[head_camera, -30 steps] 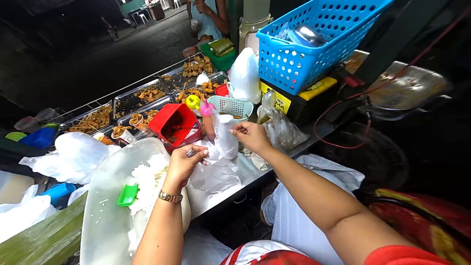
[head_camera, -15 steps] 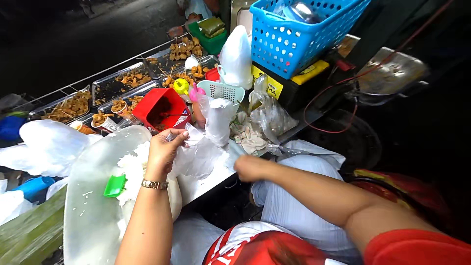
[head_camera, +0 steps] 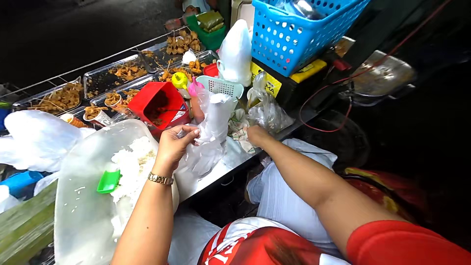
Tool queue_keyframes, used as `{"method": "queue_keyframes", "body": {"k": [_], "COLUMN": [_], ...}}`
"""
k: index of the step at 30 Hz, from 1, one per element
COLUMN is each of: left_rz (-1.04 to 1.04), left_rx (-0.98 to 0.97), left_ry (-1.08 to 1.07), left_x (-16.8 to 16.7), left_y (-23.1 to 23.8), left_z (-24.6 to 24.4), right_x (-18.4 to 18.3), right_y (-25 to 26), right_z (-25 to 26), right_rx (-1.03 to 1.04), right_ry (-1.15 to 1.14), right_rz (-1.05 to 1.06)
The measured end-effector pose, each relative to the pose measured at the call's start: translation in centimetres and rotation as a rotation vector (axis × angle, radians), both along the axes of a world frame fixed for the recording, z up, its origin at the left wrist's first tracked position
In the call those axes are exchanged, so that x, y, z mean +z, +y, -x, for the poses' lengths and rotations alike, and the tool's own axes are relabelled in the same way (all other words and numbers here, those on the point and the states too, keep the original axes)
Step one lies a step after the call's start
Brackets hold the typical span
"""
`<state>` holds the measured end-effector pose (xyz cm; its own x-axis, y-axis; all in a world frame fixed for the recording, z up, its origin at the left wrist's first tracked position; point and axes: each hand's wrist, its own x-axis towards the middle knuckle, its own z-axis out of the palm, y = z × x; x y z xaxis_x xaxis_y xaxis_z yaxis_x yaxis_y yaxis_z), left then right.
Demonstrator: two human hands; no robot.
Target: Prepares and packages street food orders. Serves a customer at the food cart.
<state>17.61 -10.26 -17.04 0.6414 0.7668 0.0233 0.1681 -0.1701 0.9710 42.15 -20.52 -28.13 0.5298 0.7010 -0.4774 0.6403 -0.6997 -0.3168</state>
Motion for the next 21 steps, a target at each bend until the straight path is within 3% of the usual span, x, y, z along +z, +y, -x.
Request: {"method": "queue_keyframes", "body": {"k": [5,7,9,11,17,21], "left_rz": [-0.045,-0.074,-0.09,-0.079,-0.137,0.025], "left_rx": [-0.009,-0.048,-0.105,-0.173,-0.174,-0.213], "left_ry": [0.026,0.049,0.056,0.039,-0.04,-0.157], "left_x": [-0.3,-0.5,-0.6,-1.0,-2.2,-1.7], "left_y": [0.0,0.1,-0.1,-0.8,-1.0,-1.6], "left_z": [-0.1,-0.4,-0.9,-1.3,-1.7,-1.6], "right_x": [2.2,4.9,7.6,9.1,7.6,7.6], "right_y": [-0.2,-1.5,-2.6,-2.8,-1.6,-1.8], "right_z": [1.1,1.9,2.9,4.4,7.7,7.3], "right_rx": [0.154,0.131,0.115,0.204,0.24,0.137], "right_ry": [0.013,0.031,0.078,0.263,0.468,0.42], "right_rz": [0.125,-0.099,-0.617,-0.97,-1.114,-1.143]}}
